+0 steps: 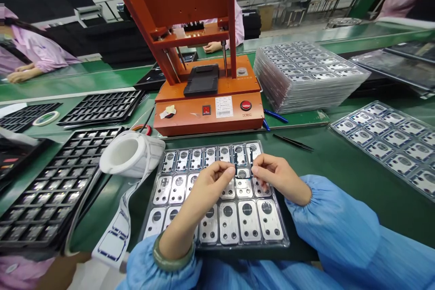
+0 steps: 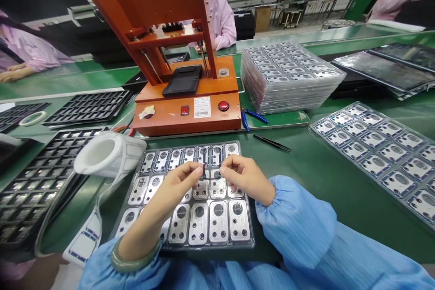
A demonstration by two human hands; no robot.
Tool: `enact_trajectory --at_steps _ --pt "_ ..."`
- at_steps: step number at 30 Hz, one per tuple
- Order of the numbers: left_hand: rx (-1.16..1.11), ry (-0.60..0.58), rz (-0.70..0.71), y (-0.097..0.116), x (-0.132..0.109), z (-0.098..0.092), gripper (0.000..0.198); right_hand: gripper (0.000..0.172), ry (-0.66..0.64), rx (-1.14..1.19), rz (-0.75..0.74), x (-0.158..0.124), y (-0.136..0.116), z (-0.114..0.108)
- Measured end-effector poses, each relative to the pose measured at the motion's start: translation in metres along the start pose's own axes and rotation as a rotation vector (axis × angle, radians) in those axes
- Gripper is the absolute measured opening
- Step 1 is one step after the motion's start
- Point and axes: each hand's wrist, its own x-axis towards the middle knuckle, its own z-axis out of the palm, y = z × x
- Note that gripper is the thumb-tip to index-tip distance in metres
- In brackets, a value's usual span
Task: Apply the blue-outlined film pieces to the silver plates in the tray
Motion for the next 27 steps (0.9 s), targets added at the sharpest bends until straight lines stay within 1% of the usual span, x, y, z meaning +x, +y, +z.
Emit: enact_trajectory --at_steps 3,6,11,14,16,19,21,24,27 --pt "-0.054 -0.034 -0.008 0.002 -0.001 0.001 0.028 0.022 -0.021 -0.01 0.009 -0.001 -0.002 0.001" --pt "-0.042 -0.057 -0.001 0.004 -0.002 0.002 0.026 0.022 -0.033 -0.022 0.001 -0.001 -0.003 0.001" --pt "-0.003 0.005 -0.006 0.01 -0.006 0.004 0.025 0.022 -0.047 -0.055 -0.033 -0.005 -0.009 -0.005" --pt "0.035 0.013 0.005 0.02 -0.008 0.006 0.025 0.023 -0.044 -0.066 -0.058 -0.008 -0.014 -0.01" --pt "0.098 0.009 0.02 0.029 -0.005 0.008 0.024 0.023 -0.028 -0.089 -0.07 -0.008 -0.016 -0.015" --pt "0.209 -0.014 0.029 0.039 0.006 0.013 0.022 0.023 0.025 -0.17 -0.057 -0.005 -0.016 -0.023" --pt "0.262 -0.033 0.032 0.04 0.019 0.017 0.022 0.023 0.063 -0.22 -0.041 -0.001 -0.013 -0.028" --pt "0.32 -0.048 0.054 0.032 0.04 0.024 0.022 0.023 0.12 -0.285 -0.008 0.006 -0.008 -0.034" --pt "0.399 -0.021 0.129 0.019 0.057 0.03 0.02 0.021 0.173 -0.354 0.053 0.013 -0.003 -0.04"
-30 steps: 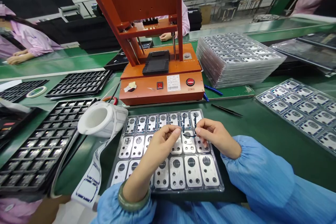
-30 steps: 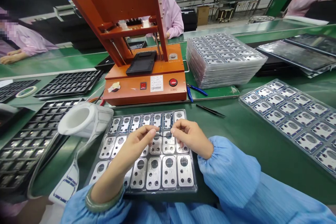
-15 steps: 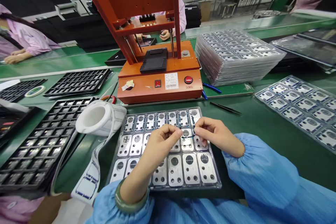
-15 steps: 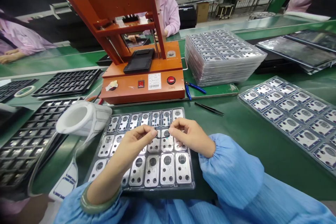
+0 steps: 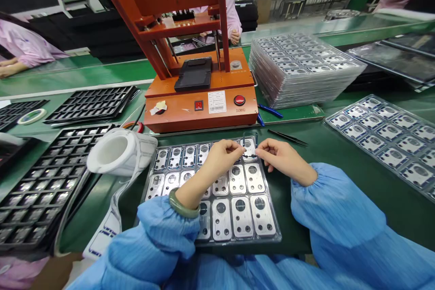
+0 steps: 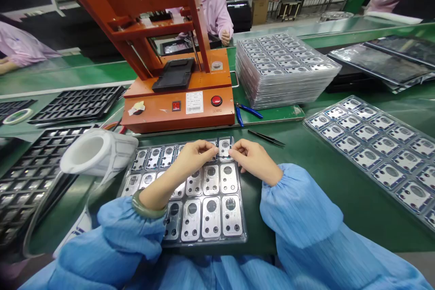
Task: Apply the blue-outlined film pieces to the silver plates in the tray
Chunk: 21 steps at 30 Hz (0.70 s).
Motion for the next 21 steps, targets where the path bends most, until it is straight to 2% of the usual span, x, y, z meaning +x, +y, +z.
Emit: enact_trajectory --at_steps 6,21 --pt "0.044 0.041 0.05 -0.015 0.007 0.011 0.018 0.015 0.011 -0.043 0.067 0.008 0.009 0.002" --pt "0.064 0.051 0.066 -0.022 0.002 0.016 0.017 0.021 0.025 -0.051 0.107 0.009 0.007 0.007"
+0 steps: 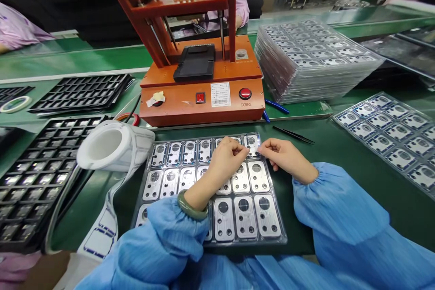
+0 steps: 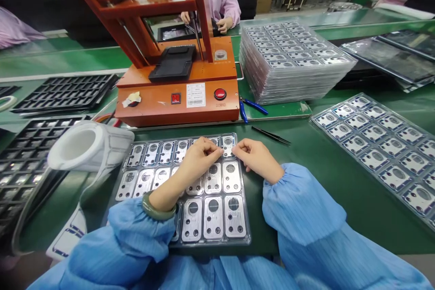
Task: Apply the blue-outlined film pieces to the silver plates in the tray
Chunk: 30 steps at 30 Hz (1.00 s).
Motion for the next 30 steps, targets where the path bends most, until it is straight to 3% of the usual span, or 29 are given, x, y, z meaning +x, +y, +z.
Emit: enact_trajectory --at_steps 30 --pt "0.06 0.02 0.018 -0.0016 0.0018 0.0042 0.016 0.015 0.049 -0.053 0.044 -0.0006 -0.0028 0.0011"
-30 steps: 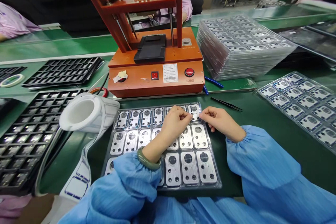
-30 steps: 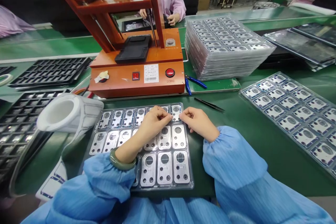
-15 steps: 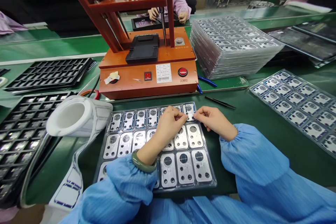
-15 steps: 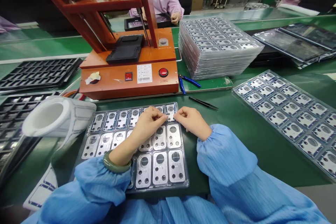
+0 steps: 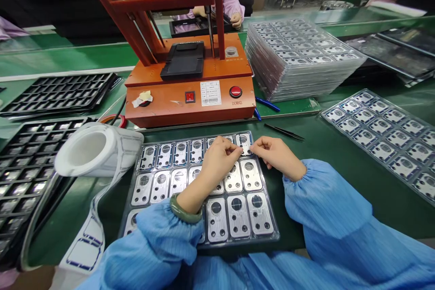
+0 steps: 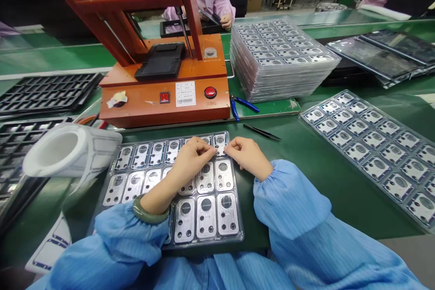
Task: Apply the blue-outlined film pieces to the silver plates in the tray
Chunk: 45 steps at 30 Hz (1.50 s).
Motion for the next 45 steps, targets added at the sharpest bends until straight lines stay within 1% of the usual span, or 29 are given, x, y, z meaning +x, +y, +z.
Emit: enact_trajectory --at_steps 8,25,31,35,45 --pt "0.038 0.001 -0.006 0.004 -0.001 0.0 0.016 0.015 -0.001 -0.017 -0.005 0.0 0.0 0.001" --pt "0.094 0.0 0.006 0.001 -0.001 0.002 0.014 0.015 0.019 -0.059 -0.016 0.001 0.002 0.003" --pt "0.123 0.016 0.048 0.0 -0.002 0.001 0.011 0.012 0.042 -0.057 -0.033 0.002 0.005 0.008" --pt "0.145 0.0 0.07 -0.004 0.0 0.001 0.01 0.009 0.044 -0.058 -0.051 0.007 0.008 0.012" --pt "0.188 0.015 0.112 -0.009 -0.001 0.003 0.008 0.01 0.018 -0.068 -0.072 0.008 0.009 0.01"
